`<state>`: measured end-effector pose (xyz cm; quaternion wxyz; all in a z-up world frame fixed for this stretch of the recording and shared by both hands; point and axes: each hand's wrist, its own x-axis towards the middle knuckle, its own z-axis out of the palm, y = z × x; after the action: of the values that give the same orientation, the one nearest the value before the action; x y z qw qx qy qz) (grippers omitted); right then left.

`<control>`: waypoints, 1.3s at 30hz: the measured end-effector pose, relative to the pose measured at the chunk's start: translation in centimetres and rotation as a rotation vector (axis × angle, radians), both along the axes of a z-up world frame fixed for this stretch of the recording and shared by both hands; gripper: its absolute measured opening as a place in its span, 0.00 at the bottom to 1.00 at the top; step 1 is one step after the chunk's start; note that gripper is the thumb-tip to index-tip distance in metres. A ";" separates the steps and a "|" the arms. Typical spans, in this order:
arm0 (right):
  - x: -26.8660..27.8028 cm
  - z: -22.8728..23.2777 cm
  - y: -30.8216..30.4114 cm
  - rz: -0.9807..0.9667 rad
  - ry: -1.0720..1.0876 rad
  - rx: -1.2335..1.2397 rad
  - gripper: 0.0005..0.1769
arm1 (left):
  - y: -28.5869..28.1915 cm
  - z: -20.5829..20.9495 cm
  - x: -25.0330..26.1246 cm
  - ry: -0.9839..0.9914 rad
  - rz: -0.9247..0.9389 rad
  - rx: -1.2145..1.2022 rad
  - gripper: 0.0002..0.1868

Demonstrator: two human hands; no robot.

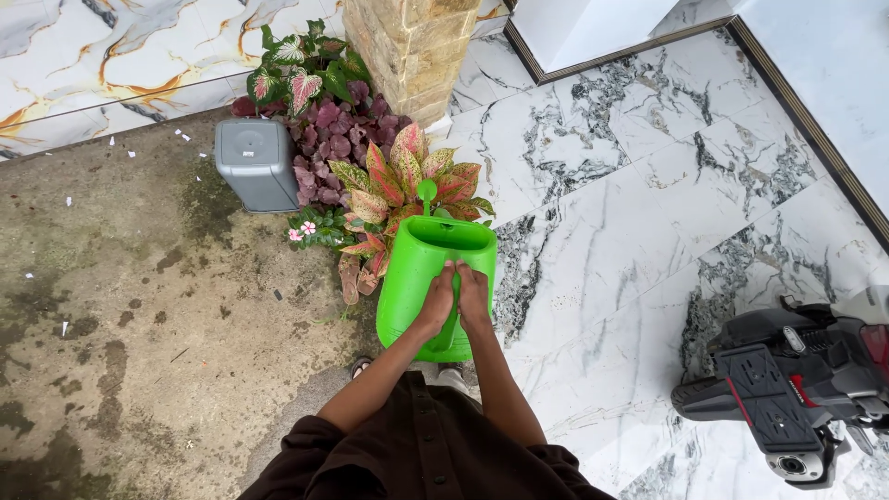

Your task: Water several potted plants outdoors using a green watering can.

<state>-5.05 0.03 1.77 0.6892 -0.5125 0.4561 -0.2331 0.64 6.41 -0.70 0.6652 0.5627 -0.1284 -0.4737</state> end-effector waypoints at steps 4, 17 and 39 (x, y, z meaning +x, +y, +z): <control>-0.3 -1.2 1.9 -0.015 -0.019 0.030 0.22 | 1.9 -1.3 -0.2 0.032 -0.040 0.019 0.32; -1.5 -3.1 4.2 -0.043 0.078 0.061 0.21 | 4.1 -3.1 -1.5 0.131 -0.007 0.064 0.31; 0.0 -1.4 -5.5 0.164 0.035 -0.041 0.25 | -4.6 -1.1 -1.3 0.071 0.211 -0.016 0.32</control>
<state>-5.06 -5.46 0.40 0.6872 -0.5660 0.4199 -0.1761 -0.64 1.79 -1.75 0.7198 0.5507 -0.0487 -0.4197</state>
